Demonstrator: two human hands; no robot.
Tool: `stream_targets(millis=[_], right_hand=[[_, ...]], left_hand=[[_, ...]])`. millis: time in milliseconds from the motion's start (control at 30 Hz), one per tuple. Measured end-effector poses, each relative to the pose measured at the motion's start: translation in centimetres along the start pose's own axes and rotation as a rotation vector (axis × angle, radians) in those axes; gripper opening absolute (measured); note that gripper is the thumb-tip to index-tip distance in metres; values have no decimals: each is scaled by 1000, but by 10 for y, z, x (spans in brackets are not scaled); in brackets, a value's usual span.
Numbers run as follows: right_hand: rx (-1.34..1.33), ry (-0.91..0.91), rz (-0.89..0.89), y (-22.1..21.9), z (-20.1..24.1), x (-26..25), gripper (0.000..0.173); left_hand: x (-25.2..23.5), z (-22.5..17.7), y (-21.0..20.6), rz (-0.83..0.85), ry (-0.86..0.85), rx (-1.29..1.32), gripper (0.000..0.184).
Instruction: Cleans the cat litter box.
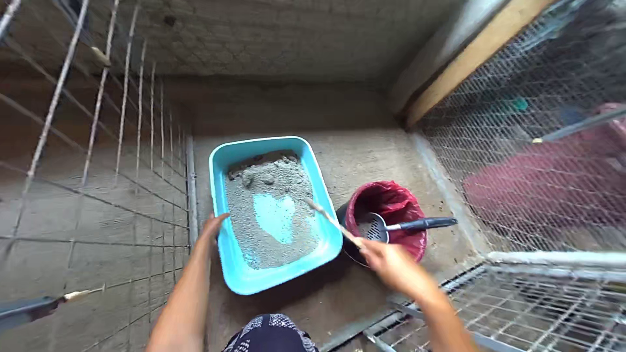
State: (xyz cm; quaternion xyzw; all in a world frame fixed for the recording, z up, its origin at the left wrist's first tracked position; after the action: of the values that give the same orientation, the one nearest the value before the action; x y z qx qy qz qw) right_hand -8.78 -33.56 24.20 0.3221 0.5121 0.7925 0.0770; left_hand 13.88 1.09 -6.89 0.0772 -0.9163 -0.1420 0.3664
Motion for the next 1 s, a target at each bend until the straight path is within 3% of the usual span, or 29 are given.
stream_targets(millis=[100,167,267,400,433,533,600,733,867,933,1000], right_hand=[[-57,-182,-126,90,-49,29,37],[-22,-315,-148,106,-87,24,34],[127,-360,-120,58,-111,-11,36],[157,-100,-263,-64,-91,-25,88],[147,-89,-270,-89,-97,-27,84],[182,-73,-399,-99,-110,-45,30],[229,-127,-313,-91,-112,-60,22],[242,-186,-275,-59,-108,-103,25],[248,-207,-163,-25,-103,-155,39],[224,-135,-106,-4,-115,-184,49],[160,-24,-150,4,-148,-213,85]], left_hand=[[-34,-30,-1,41,-29,43,62],[-37,-48,-5,-5,-79,23,53],[-27,-54,-3,-55,-200,-15,57],[1,-47,12,-97,-289,36,69],[9,-39,19,-111,-306,46,71],[55,-27,39,-216,-376,197,61],[83,-11,50,-233,-394,325,66],[123,-2,59,-272,-493,427,64],[134,-6,55,-255,-575,465,56],[134,-15,50,-235,-579,450,54],[127,-24,47,-208,-561,419,53]])
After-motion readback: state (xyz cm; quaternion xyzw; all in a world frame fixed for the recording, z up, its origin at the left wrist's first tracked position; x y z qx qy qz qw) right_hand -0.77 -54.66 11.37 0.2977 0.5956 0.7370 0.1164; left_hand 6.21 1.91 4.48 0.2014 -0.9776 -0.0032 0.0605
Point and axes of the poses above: each hand's wrist, its own x-axis away from the middle knuckle, its own y-axis out of the back of the hand, z = x × y, the point moved 4 cm from there along -x, towards the middle knuckle, and after that the axes turned 13 degrees about -z, right-handed, at the moved point
